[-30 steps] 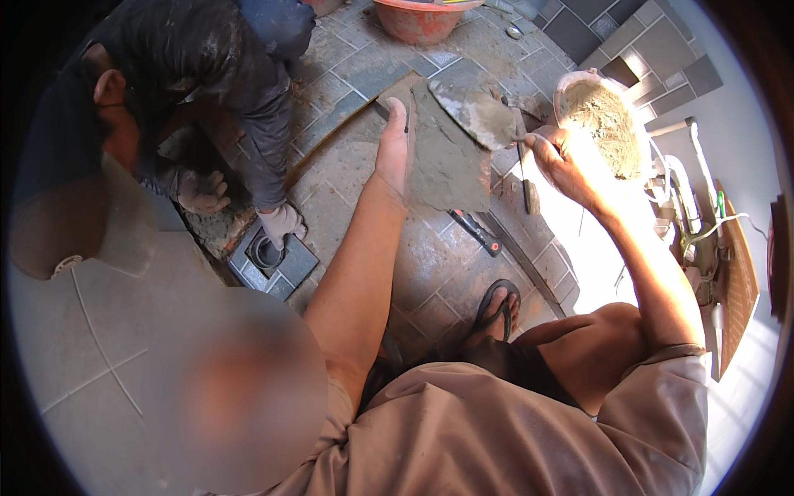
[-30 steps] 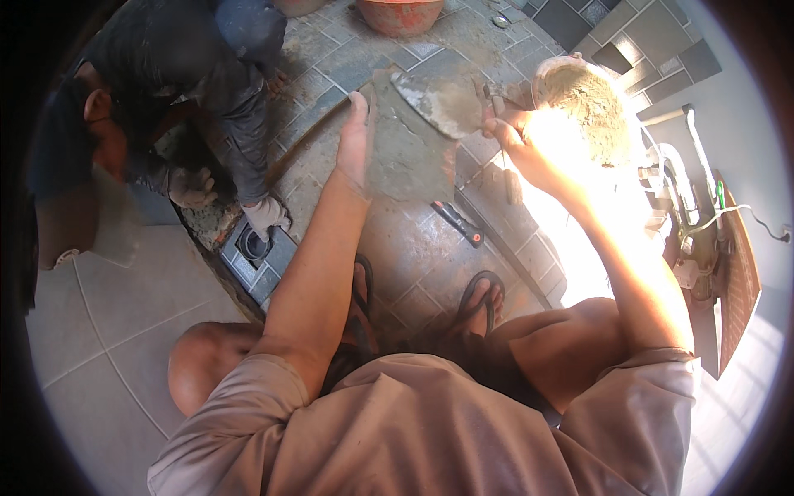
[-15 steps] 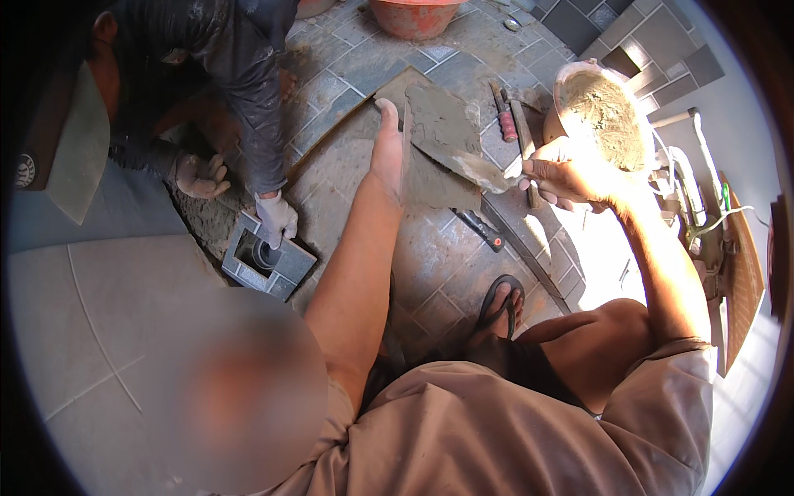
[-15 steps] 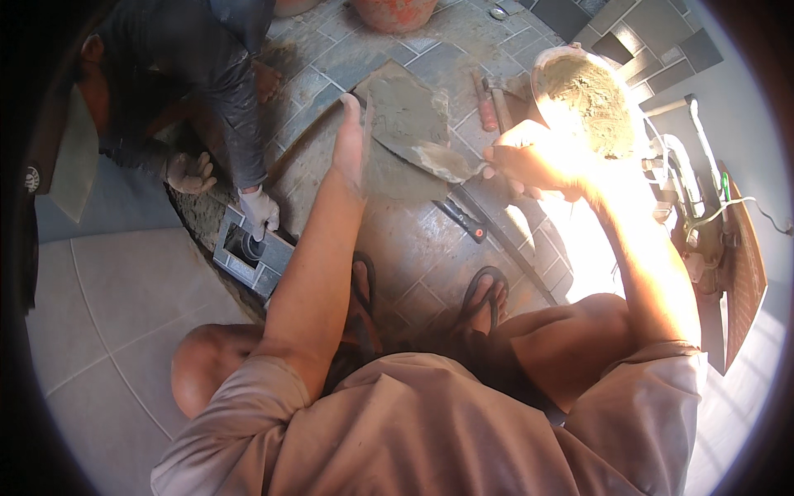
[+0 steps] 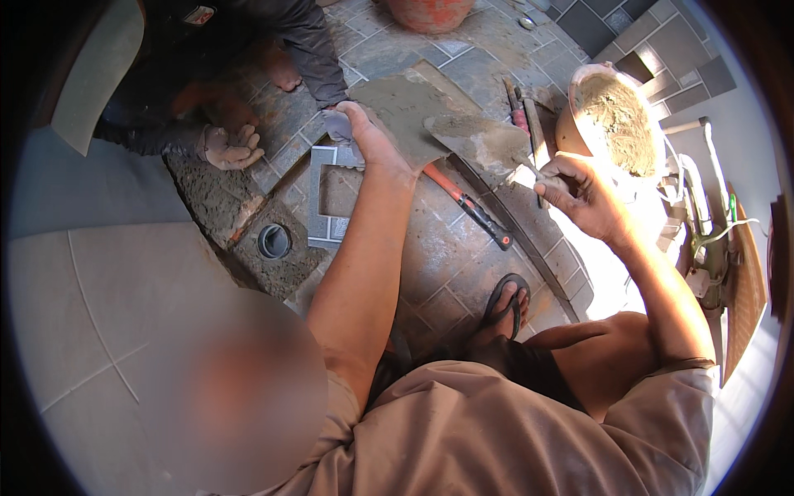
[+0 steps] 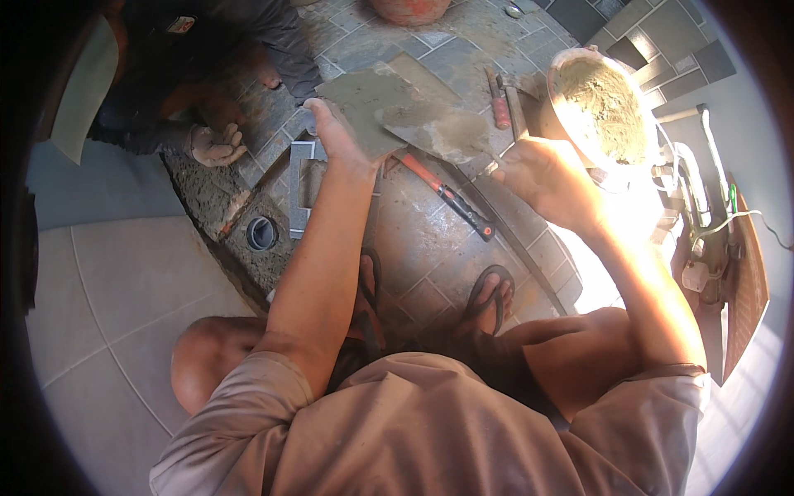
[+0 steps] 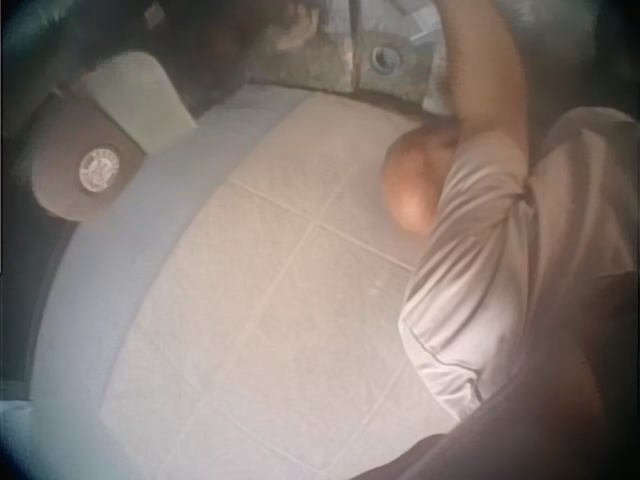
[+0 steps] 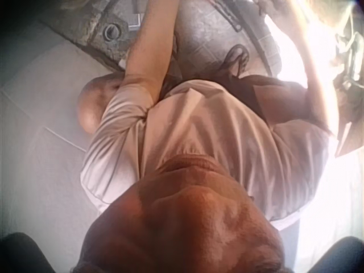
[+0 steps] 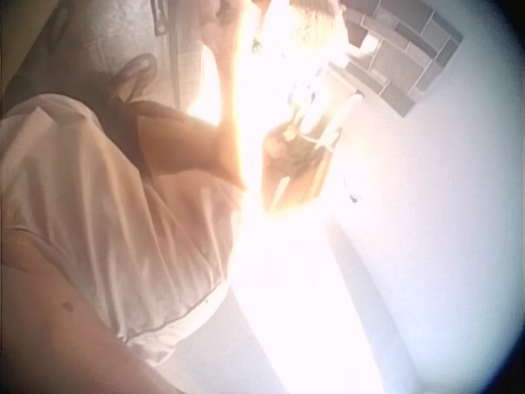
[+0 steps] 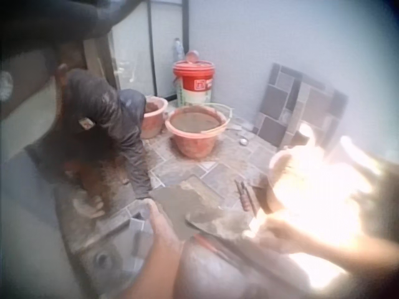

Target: The person scoops cement from a bucket and spreads it onto the floor using a trowel. They then place rectangular tiles onto the cement, press them down, and use a small tool to adjust the gaps between tiles. A second person is visible working nearby.

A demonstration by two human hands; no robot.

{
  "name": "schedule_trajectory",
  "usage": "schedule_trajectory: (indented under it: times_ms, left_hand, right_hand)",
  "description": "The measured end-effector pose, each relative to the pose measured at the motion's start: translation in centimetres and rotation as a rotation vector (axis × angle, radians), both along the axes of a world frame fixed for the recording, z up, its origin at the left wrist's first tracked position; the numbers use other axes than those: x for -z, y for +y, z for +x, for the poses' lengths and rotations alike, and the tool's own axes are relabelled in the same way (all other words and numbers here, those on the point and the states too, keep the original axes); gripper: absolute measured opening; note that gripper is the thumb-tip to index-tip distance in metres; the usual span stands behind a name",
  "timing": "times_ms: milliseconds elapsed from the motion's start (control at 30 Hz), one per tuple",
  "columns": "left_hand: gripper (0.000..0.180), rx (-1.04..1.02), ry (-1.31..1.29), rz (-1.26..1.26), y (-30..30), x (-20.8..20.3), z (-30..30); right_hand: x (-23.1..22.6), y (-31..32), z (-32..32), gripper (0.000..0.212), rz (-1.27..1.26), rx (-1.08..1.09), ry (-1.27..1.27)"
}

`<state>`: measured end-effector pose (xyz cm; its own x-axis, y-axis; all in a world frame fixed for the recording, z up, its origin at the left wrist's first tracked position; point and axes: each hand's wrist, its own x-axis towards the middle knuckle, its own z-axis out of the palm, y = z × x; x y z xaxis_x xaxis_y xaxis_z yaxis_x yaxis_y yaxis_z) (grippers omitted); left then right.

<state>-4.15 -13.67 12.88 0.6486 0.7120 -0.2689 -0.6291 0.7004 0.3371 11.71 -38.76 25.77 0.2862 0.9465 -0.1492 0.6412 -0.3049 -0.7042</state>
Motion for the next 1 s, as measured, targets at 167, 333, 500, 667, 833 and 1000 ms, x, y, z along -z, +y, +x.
schedule_trajectory:
  times_ms: [167, 333, 500, 667, 833, 1000]
  left_hand:
    - [0.096, -0.080, -0.086, -0.022, 0.2, -1.5, -0.9]
    - [0.093, 0.013, 0.052, 0.076, -0.1, -3.4, -1.2]
    - [0.092, 0.136, 0.077, 0.156, -0.6, -3.5, -0.8]
    - [0.091, 0.201, -0.085, 0.095, 0.4, -0.9, -1.2]
    - [0.094, 0.203, -0.073, 0.145, 0.9, -1.6, -0.9]
    - [0.094, 0.204, -0.056, 0.148, 0.2, -2.0, -1.2]
  right_hand:
    - [-1.6, 0.7, -1.9, 0.020, 0.009, 0.032, -0.381]
    - [0.4, 0.1, 1.6, 0.031, -0.012, 0.321, -0.283]
    - [-1.7, 3.5, 1.8, 0.041, -0.303, 0.229, -0.091]
    - [-4.5, 2.2, 3.3, 0.038, -0.354, 0.180, 0.179]
    - [-4.1, 1.0, 2.3, 0.033, -0.293, 0.266, 0.326]
    - [-5.1, 3.6, -1.1, 0.038, -0.583, 0.204, 0.182]
